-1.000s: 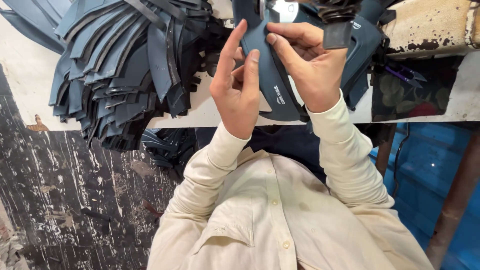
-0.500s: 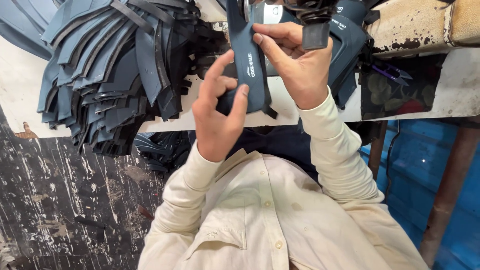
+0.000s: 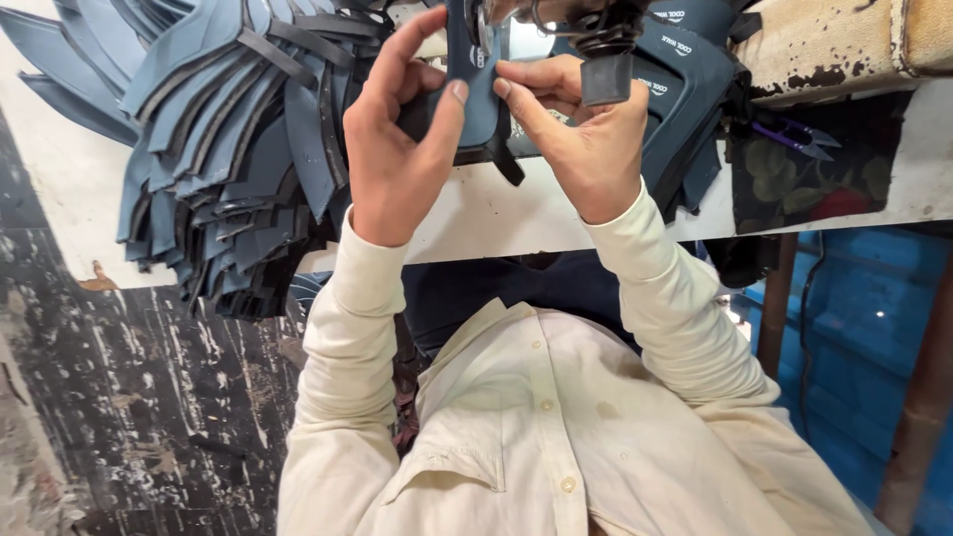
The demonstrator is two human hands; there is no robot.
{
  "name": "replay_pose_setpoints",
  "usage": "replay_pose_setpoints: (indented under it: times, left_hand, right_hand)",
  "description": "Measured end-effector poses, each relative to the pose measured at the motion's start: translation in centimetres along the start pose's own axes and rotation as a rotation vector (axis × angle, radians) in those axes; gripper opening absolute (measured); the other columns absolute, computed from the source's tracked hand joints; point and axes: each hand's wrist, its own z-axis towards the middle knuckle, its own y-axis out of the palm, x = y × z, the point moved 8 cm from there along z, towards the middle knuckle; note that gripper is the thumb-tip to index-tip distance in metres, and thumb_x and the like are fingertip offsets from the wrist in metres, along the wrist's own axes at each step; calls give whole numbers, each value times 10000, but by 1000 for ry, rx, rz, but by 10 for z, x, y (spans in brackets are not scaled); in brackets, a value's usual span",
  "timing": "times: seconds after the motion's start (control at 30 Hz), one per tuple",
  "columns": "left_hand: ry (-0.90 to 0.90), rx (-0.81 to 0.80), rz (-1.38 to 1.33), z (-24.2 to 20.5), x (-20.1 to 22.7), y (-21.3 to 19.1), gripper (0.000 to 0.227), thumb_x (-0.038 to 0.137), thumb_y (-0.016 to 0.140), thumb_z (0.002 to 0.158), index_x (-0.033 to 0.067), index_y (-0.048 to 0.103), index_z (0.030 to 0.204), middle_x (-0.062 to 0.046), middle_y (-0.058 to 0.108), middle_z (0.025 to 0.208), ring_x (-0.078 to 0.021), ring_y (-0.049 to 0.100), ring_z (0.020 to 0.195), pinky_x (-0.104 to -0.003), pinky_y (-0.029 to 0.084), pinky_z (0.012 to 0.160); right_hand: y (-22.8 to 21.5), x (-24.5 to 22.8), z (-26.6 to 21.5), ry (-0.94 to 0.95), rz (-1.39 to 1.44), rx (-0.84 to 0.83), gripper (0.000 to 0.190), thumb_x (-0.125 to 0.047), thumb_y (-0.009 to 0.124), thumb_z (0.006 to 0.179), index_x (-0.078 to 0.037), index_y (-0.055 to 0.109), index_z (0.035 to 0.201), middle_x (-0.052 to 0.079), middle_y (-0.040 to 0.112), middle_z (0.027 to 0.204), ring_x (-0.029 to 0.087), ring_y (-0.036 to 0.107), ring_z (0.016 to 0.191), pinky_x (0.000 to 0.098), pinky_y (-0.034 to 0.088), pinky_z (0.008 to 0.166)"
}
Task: Stitching together various pre-cut components to form a shoe upper using an industrial sewing machine.
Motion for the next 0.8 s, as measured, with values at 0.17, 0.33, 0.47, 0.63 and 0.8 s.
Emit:
replay_pose_setpoints:
  times: [0.17, 0.33, 0.47, 0.63, 0.8]
  left_hand:
    - [96, 26, 57, 18, -2, 1, 403, -53, 682, 1093, 58, 549, 1457, -15, 651, 942, -63, 605, 886, -192, 505, 855]
    - [113, 68, 92, 35, -12, 1, 419, -57, 686, 1064, 32, 547, 1449, -11, 661, 925, -57, 601, 813, -197, 517, 795]
    - [168, 113, 138, 41, -2, -1, 300, -53, 694, 1075, -10, 513, 1311, -17, 646, 864, -64, 550, 785, -224, 488, 756]
    - [134, 2, -94, 43, 7, 5, 316, -66, 599, 1026, -6, 435, 1289, 38, 609, 873, -20, 522, 762, -194, 452, 709]
    - [63, -84, -169, 22, -17, 19, 199, -91, 567, 1161, 21, 574, 1326, 15, 646, 1146, -27, 597, 1010, -174, 490, 922]
  right_hand:
    - [1, -5, 1, -11, -50, 19, 145, 37, 749, 1039, 46, 747, 1183, 77, 751, 1018, 93, 700, 913, 226, 588, 843]
    - [2, -9, 3, 3, -32, 5, 146, 30, 725, 1045, 49, 735, 1188, 78, 761, 1041, 107, 726, 950, 233, 604, 864]
    - [1, -10, 5, 60, 5, 5, 161, 5, 690, 1052, 27, 729, 1206, 66, 766, 1018, 114, 747, 920, 229, 620, 818]
    - [-27, -18, -8, -39, -218, 30, 169, -32, 711, 1070, 7, 736, 1233, 73, 735, 1036, 120, 711, 898, 247, 583, 795]
    - [-87, -64, -41, -361, -639, 235, 180, -111, 638, 1166, 50, 686, 1233, 126, 621, 1243, 159, 638, 1048, 288, 576, 884]
